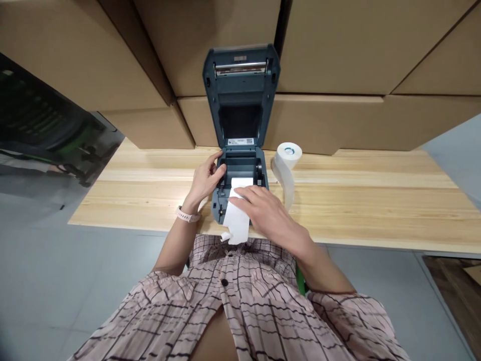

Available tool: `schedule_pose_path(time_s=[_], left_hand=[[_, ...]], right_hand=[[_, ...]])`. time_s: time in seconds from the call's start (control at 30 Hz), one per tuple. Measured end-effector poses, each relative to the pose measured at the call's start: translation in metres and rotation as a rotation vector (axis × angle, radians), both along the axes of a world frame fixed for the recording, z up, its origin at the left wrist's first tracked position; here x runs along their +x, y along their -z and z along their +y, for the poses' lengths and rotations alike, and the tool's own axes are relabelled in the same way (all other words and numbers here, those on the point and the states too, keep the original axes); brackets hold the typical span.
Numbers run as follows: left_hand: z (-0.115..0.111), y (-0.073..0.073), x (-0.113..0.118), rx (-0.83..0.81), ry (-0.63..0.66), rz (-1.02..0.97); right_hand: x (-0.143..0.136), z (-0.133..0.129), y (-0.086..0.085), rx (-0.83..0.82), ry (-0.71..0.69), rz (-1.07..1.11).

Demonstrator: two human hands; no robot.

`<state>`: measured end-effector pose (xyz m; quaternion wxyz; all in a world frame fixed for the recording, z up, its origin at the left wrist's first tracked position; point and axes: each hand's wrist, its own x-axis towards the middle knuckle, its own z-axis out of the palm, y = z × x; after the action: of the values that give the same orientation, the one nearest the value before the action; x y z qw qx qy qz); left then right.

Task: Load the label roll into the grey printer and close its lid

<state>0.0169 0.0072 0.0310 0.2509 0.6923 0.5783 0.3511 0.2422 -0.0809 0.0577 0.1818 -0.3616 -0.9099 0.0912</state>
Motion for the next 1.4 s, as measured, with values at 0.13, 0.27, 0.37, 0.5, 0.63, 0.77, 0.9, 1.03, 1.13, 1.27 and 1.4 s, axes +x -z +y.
schedule_pose_path(time_s=[0.13,0.27,0.37,0.5,0.63,0.77,0.9,1.03,1.13,1.27,1.4], left_hand=[[0.001,0.001,0.0,0.007,0.002,0.003],[0.001,0.002,-0.001,0.02,-0.004,0.013],[0.002,0.003,-0.001,0.035,-0.003,0.021],[0.003,0.007,-0.002,0.051,-0.002,0.015],[0.004,0.008,-0.002,0.071,0.006,0.015],[0.004,0.007,-0.003,0.073,0.021,0.023],[0.003,0.006,-0.003,0.057,0.024,0.037],[0.002,0.003,-0.002,0.039,0.017,0.039],[0.0,0.002,0.001,-0.004,-0.025,0.037],[0.003,0.009,0.001,0.011,-0.09,-0.008],[0.014,0.022,-0.002,0.095,-0.034,-0.078]], right_hand=[[0.014,-0.015,0.001,-0.027,-0.087,-0.066],[0.024,-0.017,0.006,-0.016,-0.165,-0.126],[0.018,-0.02,0.011,0.047,-0.128,-0.123],[0.003,-0.03,0.02,0.112,-0.014,-0.056],[-0.004,-0.033,0.03,0.13,0.052,0.025],[-0.003,-0.031,0.036,0.173,0.057,0.146],[-0.002,-0.03,0.035,0.179,0.048,0.191],[-0.002,-0.03,0.034,0.171,0.046,0.188],[-0.002,-0.03,0.035,0.169,0.046,0.198],[-0.002,-0.03,0.035,0.161,0.056,0.212],[-0.002,-0.031,0.035,0.158,0.061,0.217]])
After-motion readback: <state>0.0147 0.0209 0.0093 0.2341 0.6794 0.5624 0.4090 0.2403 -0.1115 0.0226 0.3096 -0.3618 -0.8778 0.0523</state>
